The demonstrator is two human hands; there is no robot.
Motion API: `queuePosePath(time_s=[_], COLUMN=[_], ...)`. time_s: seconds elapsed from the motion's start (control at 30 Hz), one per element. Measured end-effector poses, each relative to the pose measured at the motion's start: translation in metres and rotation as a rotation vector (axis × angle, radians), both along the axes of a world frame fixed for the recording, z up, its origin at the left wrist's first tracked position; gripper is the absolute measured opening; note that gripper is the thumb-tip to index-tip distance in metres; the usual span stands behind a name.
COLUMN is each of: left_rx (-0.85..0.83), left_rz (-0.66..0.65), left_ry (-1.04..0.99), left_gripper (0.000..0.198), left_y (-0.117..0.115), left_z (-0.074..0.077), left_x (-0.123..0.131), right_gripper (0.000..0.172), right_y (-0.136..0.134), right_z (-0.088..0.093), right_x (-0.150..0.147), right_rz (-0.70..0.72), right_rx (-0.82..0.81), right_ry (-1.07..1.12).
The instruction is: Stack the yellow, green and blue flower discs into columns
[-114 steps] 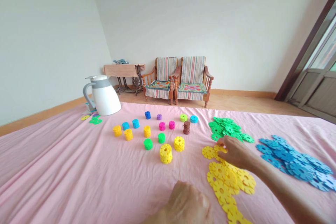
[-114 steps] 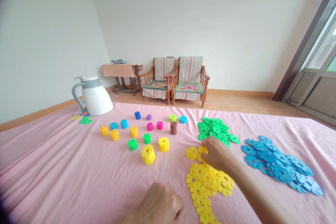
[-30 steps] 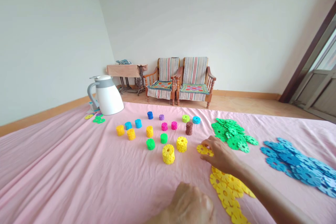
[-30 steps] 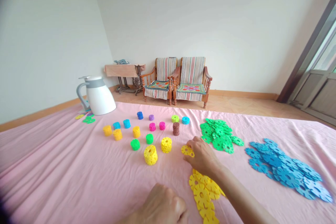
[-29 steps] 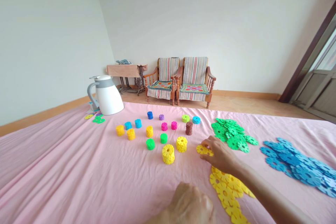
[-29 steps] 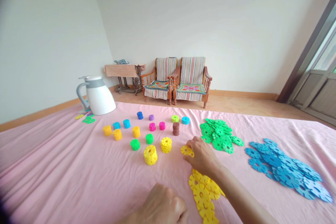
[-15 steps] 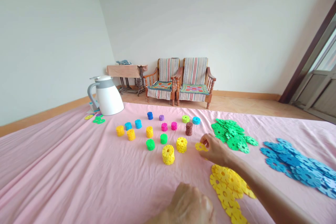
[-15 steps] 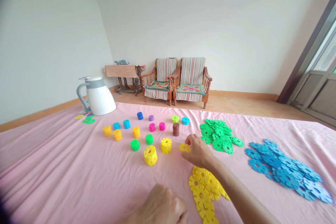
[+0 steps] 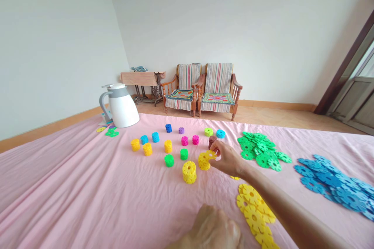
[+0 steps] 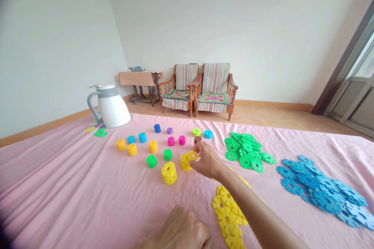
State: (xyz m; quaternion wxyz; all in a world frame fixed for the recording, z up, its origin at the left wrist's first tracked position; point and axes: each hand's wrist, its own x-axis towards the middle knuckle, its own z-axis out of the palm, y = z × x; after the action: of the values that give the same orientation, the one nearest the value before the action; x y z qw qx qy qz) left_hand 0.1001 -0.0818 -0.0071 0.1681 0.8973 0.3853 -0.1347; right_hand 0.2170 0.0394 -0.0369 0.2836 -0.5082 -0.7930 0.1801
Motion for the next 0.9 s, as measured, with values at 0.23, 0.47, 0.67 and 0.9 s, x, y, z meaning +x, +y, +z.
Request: queuePosePath(time_s=[0.23,0.47,0.67,0.9], left_rx=[0.043,0.064,0.064,0.184], left_rz=[0.001,0.004,-0.015,0.006], left_ry=[-0.037,-0.083,-0.022,-0.146], left_gripper=[0.022,0.021,0.023,0.024], left_y=[0.001,0.001,0.001,-0.002], left_z=[-0.005,-0.012,-0.011,-0.035], left_x=[0.000,-0.001,-0.001,-0.002], right_gripper=[0.022,0.025,0.013,0.027], right_y=[0.003,0.003,-0.013,-0.039], right_z=[0.000,-0.002,0.017,-0.007], right_x=[-0.011,-0.014,0.013,0.075], right_rz=[0.029,0.027,-0.042,-0.336], right_rx=[0.003,0.012,0.111,0.086], right_ry=[-0.048,-0.040,0.074,0.031])
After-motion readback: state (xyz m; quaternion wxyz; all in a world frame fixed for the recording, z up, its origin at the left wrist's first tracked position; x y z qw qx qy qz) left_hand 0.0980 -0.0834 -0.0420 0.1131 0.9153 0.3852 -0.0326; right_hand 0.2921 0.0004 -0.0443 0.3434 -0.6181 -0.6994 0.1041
